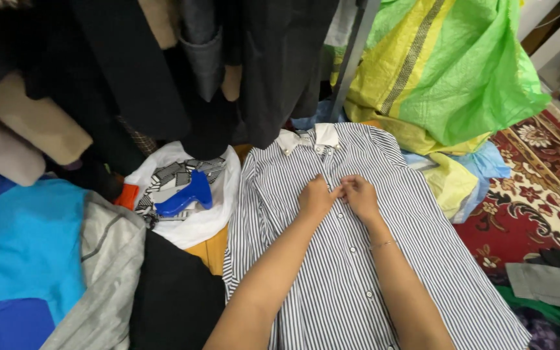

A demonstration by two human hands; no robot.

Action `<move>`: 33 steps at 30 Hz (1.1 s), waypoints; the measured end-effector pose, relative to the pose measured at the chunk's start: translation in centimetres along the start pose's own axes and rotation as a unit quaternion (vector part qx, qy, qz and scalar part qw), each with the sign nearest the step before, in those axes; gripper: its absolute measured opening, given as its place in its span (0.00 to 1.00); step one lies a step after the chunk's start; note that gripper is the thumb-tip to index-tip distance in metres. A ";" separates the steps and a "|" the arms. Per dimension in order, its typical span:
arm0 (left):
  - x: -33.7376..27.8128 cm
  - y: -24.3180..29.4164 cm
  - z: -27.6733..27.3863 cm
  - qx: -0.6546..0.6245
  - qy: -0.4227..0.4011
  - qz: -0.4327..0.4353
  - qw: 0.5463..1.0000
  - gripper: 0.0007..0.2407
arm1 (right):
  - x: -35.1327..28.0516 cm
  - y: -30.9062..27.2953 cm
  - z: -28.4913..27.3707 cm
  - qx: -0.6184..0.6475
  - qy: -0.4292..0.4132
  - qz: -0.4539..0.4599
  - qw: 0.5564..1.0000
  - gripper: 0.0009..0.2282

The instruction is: The person buttons a striped shirt laid out on a wooden table, starting from the bottom and working upwards. After buttoning, the person folds the shirt in half and then folds the sleeves inward.

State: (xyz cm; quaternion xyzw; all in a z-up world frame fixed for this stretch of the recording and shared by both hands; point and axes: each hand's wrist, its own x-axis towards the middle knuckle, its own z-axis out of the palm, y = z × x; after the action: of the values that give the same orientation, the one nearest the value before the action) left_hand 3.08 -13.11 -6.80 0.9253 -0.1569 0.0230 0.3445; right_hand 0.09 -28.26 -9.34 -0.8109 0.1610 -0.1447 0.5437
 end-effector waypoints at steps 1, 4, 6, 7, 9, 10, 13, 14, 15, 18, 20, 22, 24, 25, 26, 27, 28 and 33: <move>0.6 -0.5 0.8 -0.002 -0.001 0.000 1.000 0.20 | -0.6 -0.6 -0.1 -0.002 0.001 0.001 1.000 0.06; 1.8 -1.8 1.9 -0.019 -0.012 -0.018 1.000 0.18 | -1.3 -1.2 0.4 0.003 0.031 -0.006 0.999 0.06; 1.5 -1.9 1.7 -0.083 -0.007 -0.028 0.996 0.12 | -0.7 0.4 1.0 -0.076 0.054 -0.076 0.993 0.06; 0.9 -1.6 1.2 -0.083 -0.006 -0.029 0.996 0.12 | -1.1 -0.1 1.1 -0.077 0.052 -0.076 0.993 0.06; -0.2 -1.1 0.2 -0.147 0.032 -0.014 0.989 0.08 | -1.8 -1.1 1.4 -0.129 0.045 -0.141 0.980 0.07; -0.2 -1.4 0.5 -0.148 0.033 -0.015 0.988 0.08 | -1.7 -1.1 1.4 -0.130 0.045 -0.142 0.980 0.07; -0.6 -2.0 0.7 -0.186 0.045 -0.025 0.981 0.06 | -1.6 -1.1 1.6 -0.164 0.043 -0.182 0.969 0.09; -0.9 -1.9 0.4 -0.197 0.050 -0.023 0.979 0.06 | -1.8 -1.3 1.6 -0.172 0.035 -0.184 0.967 0.09; -1.2 -1.9 0.0 -0.209 0.055 -0.021 0.976 0.05 | -1.9 -1.5 1.5 -0.179 0.027 -0.187 0.966 0.09; -0.7 -2.9 0.5 -0.223 0.051 -0.010 0.973 0.03 | -1.6 -1.5 2.0 -0.200 0.026 -0.191 0.961 0.05; -0.7 -3.0 0.7 -0.237 0.036 -0.019 0.971 0.04 | -1.7 -1.7 2.1 -0.204 0.029 -0.189 0.960 0.04; -0.8 -3.1 0.8 -0.250 0.022 -0.030 0.968 0.05 | -1.7 -1.7 2.3 -0.208 0.030 -0.188 0.960 0.02; -1.0 -2.9 1.0 -0.235 0.039 -0.019 0.971 0.05 | -1.7 -1.6 2.2 -0.202 0.024 -0.185 0.961 0.01; -1.0 -3.0 1.2 -0.235 0.040 -0.019 0.971 0.05 | -1.5 -1.2 2.1 -0.203 0.023 -0.186 0.961 0.01; -0.9 -3.1 1.3 -0.237 0.036 -0.023 0.971 0.06 | -1.2 -0.8 2.0 -0.192 0.011 -0.185 0.964 0.01; -0.7 -3.2 1.4 -0.238 0.032 -0.026 0.970 0.06 | -1.0 -0.4 1.9 -0.181 -0.001 -0.185 0.966 0.01; -0.7 -3.2 1.5 -0.238 0.033 -0.026 0.970 0.06 | -0.9 -0.4 1.8 -0.180 -0.002 -0.185 0.966 0.01; 0.1 -4.2 3.1 -0.289 0.010 -0.056 0.956 0.08 | -1.0 -0.4 1.5 -0.154 -0.006 -0.180 0.972 0.02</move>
State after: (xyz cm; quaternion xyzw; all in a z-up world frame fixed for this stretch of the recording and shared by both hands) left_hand 4.23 -12.16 -11.75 0.7936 -0.1015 -0.0335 0.5990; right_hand -0.15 -26.50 -9.59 -0.9013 0.0298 -0.2084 0.3786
